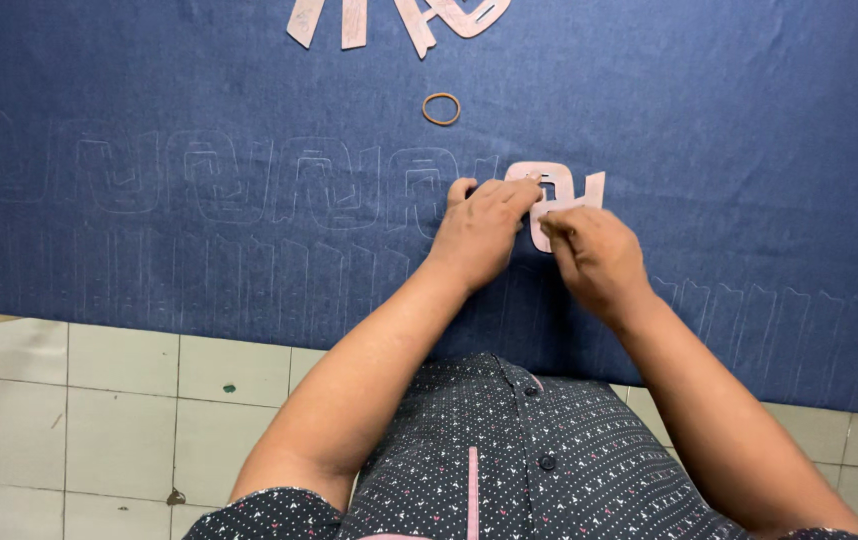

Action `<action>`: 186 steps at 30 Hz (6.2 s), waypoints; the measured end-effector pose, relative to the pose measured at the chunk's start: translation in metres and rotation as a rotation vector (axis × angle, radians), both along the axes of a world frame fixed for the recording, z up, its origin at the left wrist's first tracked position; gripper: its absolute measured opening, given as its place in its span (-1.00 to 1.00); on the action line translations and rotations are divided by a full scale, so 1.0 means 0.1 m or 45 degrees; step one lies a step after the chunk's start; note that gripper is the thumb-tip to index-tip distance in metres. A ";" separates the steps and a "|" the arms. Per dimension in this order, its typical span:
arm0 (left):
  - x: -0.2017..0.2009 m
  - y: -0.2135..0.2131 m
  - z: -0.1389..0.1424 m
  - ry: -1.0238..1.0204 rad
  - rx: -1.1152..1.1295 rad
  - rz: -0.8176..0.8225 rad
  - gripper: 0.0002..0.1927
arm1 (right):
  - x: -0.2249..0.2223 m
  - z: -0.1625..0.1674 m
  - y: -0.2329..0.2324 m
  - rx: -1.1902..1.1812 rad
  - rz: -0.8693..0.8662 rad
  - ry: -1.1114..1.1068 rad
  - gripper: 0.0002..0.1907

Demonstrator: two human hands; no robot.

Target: The person places a pink cut shoe component over chalk outlines on a blue fabric-covered table and traces around its edges with a small marking tool, then repositions the piece to continue tracing. Other cut shoe parts and a rubber band rest on the table nearby.

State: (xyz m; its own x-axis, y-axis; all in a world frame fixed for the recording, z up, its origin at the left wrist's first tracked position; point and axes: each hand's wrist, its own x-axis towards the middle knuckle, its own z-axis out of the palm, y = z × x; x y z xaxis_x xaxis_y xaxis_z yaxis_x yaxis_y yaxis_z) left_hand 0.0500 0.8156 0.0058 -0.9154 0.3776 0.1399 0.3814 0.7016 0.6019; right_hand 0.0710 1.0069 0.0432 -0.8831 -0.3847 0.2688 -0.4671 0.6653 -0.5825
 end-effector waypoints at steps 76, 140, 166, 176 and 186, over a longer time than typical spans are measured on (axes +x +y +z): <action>0.52 0.61 -0.21 0.402 -0.302 0.397 -0.66 | 0.15 -0.14 2.23 -0.812 -0.850 -0.959 -0.83; 0.72 1.46 -0.04 0.059 0.105 0.385 -0.65 | -0.06 -0.11 2.26 0.236 -0.452 -0.494 -0.40; 0.58 2.17 -0.23 0.080 -0.318 0.041 -0.72 | -0.07 -0.08 2.20 0.320 -0.433 -0.436 -0.37; 0.75 2.48 -0.42 0.468 -0.878 0.149 -0.51 | -0.20 0.35 1.47 0.088 0.026 -0.108 -0.82; 0.65 2.45 -0.35 -0.188 -0.904 -0.305 -0.53 | -0.19 0.27 1.19 0.162 0.275 -0.365 -0.81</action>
State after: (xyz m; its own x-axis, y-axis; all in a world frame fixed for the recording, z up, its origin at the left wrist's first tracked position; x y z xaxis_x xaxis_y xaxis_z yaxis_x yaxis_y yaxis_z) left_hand 0.1154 1.0604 -0.0297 -0.7874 0.5219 -0.3281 0.5226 0.8474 0.0936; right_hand 0.0520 1.1263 0.0706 -0.8104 -0.5845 -0.0395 -0.4344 0.6448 -0.6289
